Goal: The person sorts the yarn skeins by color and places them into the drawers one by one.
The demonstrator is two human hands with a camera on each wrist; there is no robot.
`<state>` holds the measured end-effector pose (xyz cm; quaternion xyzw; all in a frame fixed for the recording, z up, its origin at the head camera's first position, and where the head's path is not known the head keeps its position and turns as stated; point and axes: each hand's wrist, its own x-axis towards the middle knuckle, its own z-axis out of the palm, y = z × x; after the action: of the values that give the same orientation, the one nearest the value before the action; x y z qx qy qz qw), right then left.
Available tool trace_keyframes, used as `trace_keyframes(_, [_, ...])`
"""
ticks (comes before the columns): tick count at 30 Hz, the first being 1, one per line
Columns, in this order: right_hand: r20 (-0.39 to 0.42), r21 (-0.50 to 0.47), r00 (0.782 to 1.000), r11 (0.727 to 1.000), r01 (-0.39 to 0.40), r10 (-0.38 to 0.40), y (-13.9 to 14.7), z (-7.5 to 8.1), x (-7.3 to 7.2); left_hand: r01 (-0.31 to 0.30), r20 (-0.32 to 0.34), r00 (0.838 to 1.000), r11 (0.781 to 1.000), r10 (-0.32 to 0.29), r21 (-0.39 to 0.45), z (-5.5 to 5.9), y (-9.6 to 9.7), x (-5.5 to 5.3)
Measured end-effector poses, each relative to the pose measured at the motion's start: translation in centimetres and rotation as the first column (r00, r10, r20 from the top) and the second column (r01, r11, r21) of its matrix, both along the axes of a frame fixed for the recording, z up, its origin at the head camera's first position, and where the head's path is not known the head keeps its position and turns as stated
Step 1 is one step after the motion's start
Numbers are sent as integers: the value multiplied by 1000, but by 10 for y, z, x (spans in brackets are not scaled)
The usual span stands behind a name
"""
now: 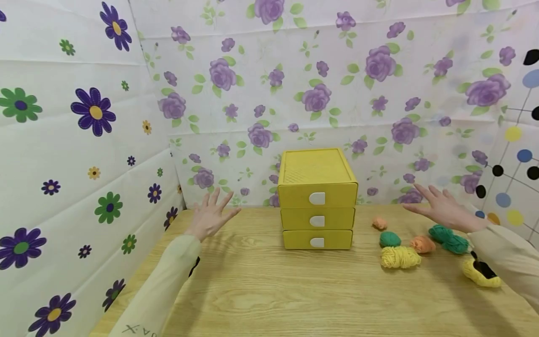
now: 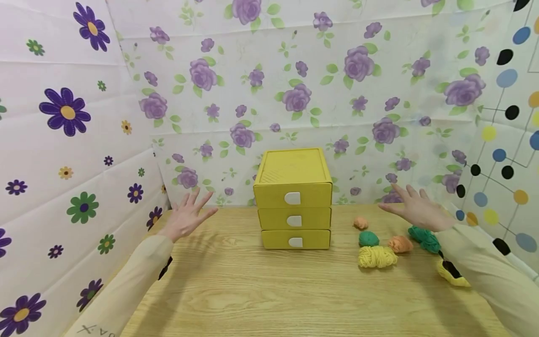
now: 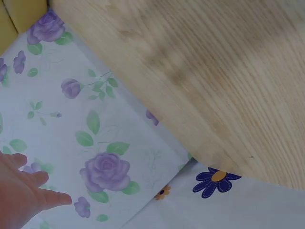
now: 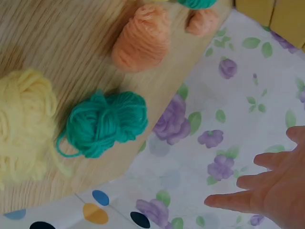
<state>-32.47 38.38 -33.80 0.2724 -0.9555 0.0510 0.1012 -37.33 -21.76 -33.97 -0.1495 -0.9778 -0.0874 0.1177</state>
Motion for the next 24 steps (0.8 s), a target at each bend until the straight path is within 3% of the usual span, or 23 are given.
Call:
trace_keyframes(3, [149, -186, 982, 972, 142, -115, -11, 7, -1, 24, -1, 1000, 999, -24, 23, 5, 5, 0])
trace_keyframes(5, [257, -345, 953, 907, 243, -157, -18, 11, -1, 47, -11, 999, 998, -47, 40, 8, 8, 1])
trace_keyframes(8, [298, -430, 946, 867, 251, -126, -25, 15, 0, 91, 7, 996, 991, -92, 98, 12, 14, 2])
trace_keyframes(11, [340, -541, 939, 804, 247, -59, -31, 18, 2, 120, 39, 991, 977, -129, 174, 16, 20, 2])
trace_keyframes(16, [359, -709, 932, 665, 234, 55, -42, 20, 4, 152, 50, 984, 951, -172, 270, 21, 30, 1])
trace_keyframes(19, [328, -802, 937, 560, 208, 122, -50, 22, 4, 191, 23, 978, 931, -208, 310, 24, 36, -1])
trace_keyframes(23, [239, -896, 944, 426, 124, 227, -64, 26, 8, 245, 10, 962, 882, -271, 402, 31, 46, -4])
trace_keyframes(24, [217, -907, 946, 407, 104, 241, -68, 27, 9, 251, 10, 959, 867, -283, 430, 33, 48, -5])
